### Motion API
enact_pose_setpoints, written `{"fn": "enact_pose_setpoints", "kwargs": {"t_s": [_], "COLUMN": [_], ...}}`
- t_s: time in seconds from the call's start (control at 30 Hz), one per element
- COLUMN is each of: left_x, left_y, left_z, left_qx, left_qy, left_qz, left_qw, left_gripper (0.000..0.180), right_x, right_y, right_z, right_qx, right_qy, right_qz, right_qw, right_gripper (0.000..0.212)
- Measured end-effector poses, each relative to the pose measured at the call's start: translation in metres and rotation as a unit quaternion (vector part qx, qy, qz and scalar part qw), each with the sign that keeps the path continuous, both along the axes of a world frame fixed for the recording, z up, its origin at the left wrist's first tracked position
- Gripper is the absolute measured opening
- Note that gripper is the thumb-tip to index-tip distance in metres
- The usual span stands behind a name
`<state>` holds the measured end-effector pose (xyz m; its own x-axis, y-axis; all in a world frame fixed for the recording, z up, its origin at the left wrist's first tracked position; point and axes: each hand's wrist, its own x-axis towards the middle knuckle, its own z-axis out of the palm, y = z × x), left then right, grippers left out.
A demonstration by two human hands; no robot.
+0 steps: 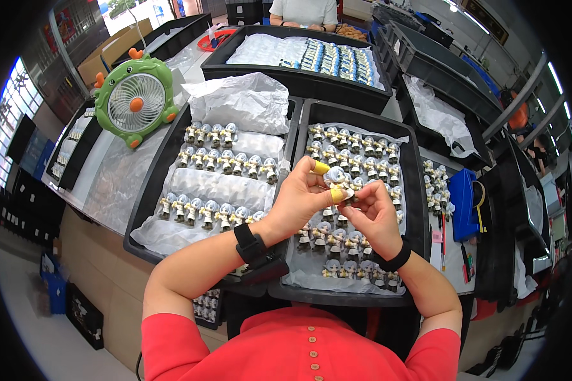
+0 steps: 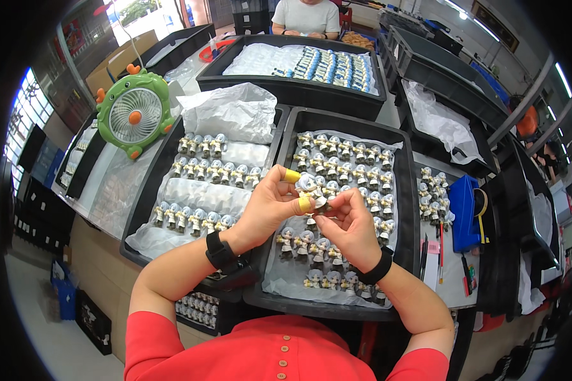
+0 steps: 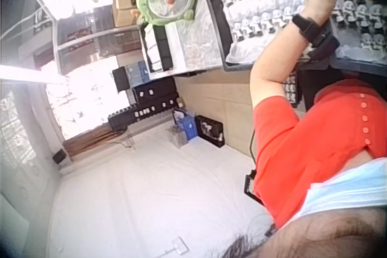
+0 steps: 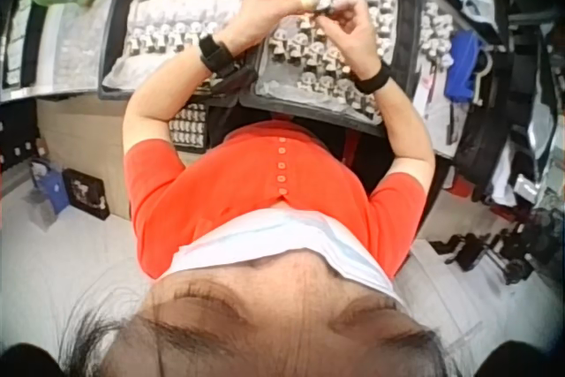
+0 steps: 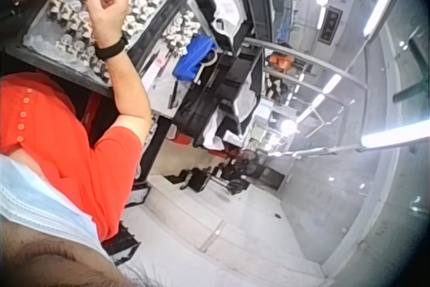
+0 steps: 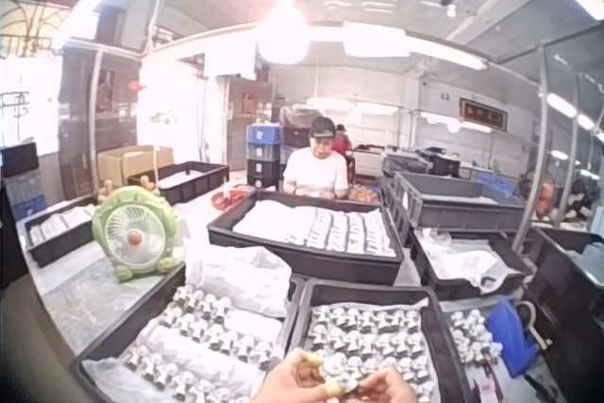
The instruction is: The person assembles small decorative bells by hand, picking up a bell and a yellow cap from trays and fitting them together. They place the assembled units into a black tray, repeating the process for multiple items. The person also moves a tray of completed units to a lower shelf.
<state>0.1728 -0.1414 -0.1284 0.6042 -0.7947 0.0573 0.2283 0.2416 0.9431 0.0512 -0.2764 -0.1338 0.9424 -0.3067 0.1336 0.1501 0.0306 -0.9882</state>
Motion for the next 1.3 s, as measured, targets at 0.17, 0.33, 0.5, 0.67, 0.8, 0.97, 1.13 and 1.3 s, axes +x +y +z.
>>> {"fn": "enact_pose_setpoints", "kwargs": {"t_s": [0.17,0.33,0.5,0.67,0.8,0.97,1.13,1.3], "left_x": [0.000,0.000,0.001,0.003,0.000,0.005,0.005,0.008], "left_y": [0.001,0.001,0.001,0.001,0.000,0.001,0.002,0.002], "left_z": [0.001,0.000,-0.001,-0.004,-0.003,-0.007,-0.005,-0.005], "left_qx": [-0.010,-0.003,0.000,-0.019,-0.038,0.001,-0.006,0.002], "left_qy": [-0.011,-0.022,-0.031,-0.003,0.012,0.002,0.017,0.038], "left_qz": [-0.009,-0.005,-0.001,-0.014,-0.010,-0.018,-0.033,-0.075], "left_qw": [1.000,1.000,1.000,1.000,0.999,1.000,0.999,0.997], "left_gripper": [0.043,0.044,0.043,0.043,0.043,0.040,0.037,0.039], "right_x": [0.000,0.000,0.000,-0.001,-0.002,-0.002,-0.002,-0.003], "right_y": [0.001,0.001,0.001,-0.003,-0.007,-0.002,-0.002,-0.009], "right_z": [0.001,0.002,0.003,0.003,0.004,0.007,0.006,0.007], "right_qx": [0.011,0.021,0.018,0.039,0.039,0.040,0.037,-0.046], "right_qy": [0.003,0.003,0.008,0.028,0.026,0.014,0.012,0.059], "right_qz": [0.002,0.005,0.008,0.006,-0.002,-0.026,-0.030,0.025], "right_qw": [1.000,1.000,1.000,0.999,0.999,0.999,0.999,0.997], "right_gripper": [0.028,0.028,0.028,0.025,0.024,0.028,0.031,0.029]}}
